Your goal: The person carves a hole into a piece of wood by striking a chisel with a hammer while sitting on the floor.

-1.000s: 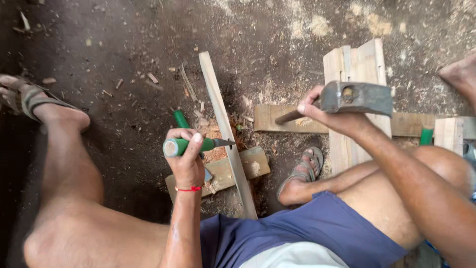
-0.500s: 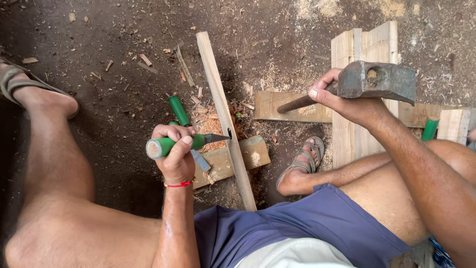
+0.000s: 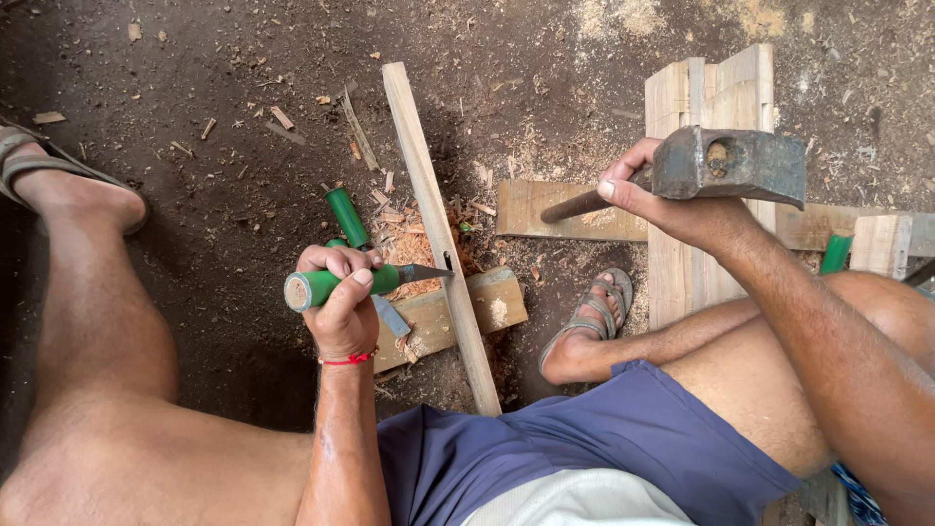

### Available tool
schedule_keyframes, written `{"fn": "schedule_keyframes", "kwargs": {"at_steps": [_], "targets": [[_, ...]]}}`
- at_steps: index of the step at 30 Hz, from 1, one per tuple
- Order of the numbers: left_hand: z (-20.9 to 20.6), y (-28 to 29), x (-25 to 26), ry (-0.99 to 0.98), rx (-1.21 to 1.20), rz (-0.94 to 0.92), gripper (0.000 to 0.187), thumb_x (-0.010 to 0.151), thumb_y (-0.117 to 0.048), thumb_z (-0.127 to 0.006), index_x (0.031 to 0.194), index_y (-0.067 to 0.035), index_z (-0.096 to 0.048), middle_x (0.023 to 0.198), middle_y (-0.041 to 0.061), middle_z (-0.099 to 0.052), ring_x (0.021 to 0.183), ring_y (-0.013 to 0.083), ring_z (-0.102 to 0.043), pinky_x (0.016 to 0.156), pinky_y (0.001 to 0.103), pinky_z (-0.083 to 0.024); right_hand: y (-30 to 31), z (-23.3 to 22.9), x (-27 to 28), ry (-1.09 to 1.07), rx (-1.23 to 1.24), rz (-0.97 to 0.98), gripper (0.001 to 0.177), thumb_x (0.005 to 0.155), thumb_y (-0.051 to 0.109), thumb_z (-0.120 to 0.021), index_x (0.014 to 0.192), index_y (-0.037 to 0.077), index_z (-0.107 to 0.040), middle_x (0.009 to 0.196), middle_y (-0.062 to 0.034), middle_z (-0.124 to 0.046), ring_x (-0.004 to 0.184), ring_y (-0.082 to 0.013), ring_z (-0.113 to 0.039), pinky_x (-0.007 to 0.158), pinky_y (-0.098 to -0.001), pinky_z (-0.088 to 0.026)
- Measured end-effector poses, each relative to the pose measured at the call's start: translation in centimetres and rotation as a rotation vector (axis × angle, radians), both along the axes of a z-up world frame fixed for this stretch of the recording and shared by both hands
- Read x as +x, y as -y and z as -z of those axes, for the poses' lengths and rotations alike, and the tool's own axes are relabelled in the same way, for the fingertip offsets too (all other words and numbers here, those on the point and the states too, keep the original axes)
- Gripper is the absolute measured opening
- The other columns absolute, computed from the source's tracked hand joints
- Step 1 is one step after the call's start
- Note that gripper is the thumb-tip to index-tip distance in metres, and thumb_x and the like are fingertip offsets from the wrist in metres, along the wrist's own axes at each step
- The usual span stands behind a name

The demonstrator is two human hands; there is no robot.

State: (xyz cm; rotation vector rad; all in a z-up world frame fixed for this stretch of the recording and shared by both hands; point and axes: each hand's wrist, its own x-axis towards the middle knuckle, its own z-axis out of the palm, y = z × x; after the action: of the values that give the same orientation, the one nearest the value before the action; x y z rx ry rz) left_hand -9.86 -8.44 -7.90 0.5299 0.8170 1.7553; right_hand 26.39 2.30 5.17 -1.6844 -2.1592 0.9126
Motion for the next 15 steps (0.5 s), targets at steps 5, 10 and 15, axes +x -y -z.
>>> {"fn": "schedule_keyframes", "kwargs": {"at_steps": [5, 10, 15], "targets": [[0.20, 0.04, -0.15, 0.029, 0.014, 0.002, 0.023, 0.075, 0.001, -0.065, 0.089, -0.012, -0.052, 0.080, 0.003, -0.051, 0.078, 0.0184, -0.052, 0.093, 0.048, -0.050, -0.01, 0.01, -0.09, 0.042, -0.010, 0.031, 0.023, 0.093, 0.033, -0.076, 0.093, 0.010, -0.071, 0.093, -0.0041, -0.076, 0.091, -0.0142, -0.071, 0.079, -0.0358, -0.060], [0.25, 0.05, -0.28, 0.045, 0.016, 0.009, 0.022, 0.075, 0.002, -0.065, 0.088, -0.011, -0.052, 0.080, 0.003, -0.051, 0.079, 0.0186, -0.052, 0.093, 0.049, -0.050, -0.08, 0.18, 0.17, 0.014, 0.007, 0.008, 0.024, 0.094, 0.034, -0.075, 0.093, 0.011, -0.071, 0.094, -0.0039, -0.075, 0.095, -0.0132, -0.072, 0.081, -0.0350, -0.060], [0.29, 0.12, -0.32, 0.054, -0.005, -0.006, 0.023, 0.075, 0.001, -0.064, 0.088, -0.012, -0.051, 0.079, 0.004, -0.051, 0.079, 0.0192, -0.052, 0.094, 0.048, -0.050, -0.18, 0.21, 0.17, 0.027, 0.024, -0.021, 0.024, 0.095, 0.034, -0.075, 0.092, 0.011, -0.072, 0.093, -0.0042, -0.076, 0.094, -0.0132, -0.072, 0.080, -0.0352, -0.060]]}}
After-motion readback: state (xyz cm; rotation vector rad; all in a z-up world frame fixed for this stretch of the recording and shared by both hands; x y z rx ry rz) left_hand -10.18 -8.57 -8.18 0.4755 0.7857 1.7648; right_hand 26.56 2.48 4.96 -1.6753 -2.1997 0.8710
